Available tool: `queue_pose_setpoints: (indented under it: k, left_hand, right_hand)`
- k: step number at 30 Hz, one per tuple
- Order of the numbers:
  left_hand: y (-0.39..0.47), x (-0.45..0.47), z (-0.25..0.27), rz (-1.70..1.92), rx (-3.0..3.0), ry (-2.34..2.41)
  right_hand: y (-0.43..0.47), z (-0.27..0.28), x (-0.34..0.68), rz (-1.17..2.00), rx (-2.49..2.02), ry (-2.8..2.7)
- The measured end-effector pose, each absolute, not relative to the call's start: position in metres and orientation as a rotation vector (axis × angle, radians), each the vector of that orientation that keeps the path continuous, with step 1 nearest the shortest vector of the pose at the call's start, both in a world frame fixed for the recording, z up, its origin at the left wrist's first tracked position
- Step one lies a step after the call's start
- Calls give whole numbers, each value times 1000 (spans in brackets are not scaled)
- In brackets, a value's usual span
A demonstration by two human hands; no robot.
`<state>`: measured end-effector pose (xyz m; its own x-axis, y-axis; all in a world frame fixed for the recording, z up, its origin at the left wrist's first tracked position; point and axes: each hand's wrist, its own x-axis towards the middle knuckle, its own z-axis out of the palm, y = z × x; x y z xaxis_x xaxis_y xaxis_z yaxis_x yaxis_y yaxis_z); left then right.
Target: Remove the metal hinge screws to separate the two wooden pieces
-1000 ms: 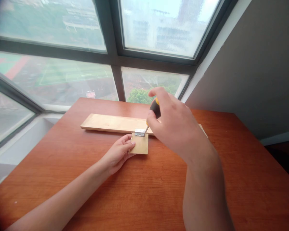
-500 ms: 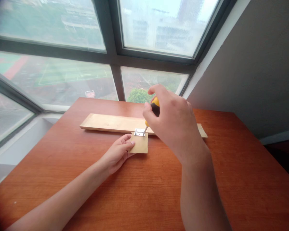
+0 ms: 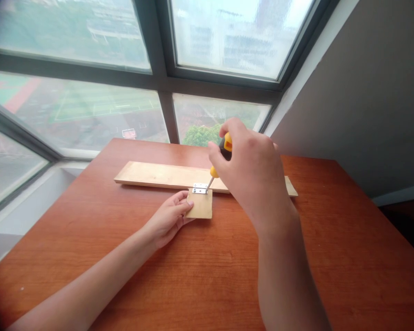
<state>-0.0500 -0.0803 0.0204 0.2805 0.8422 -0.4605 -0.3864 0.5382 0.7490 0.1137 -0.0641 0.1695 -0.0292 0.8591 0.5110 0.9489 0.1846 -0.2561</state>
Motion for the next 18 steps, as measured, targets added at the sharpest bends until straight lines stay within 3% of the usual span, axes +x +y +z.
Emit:
queue_pose_setpoints:
  k: [4, 11, 18]
  left_hand:
    - [-80, -50, 20, 900, 560, 949]
    - [-80, -50, 18, 908, 549, 938]
    - [-81, -50, 18, 906, 565, 935]
  right_hand:
    - [-68, 171, 114, -55, -1602, -2006]
    - [-65, 169, 113, -181, -1641, -1941]
    - [-71, 173, 110, -27, -1590, -2024]
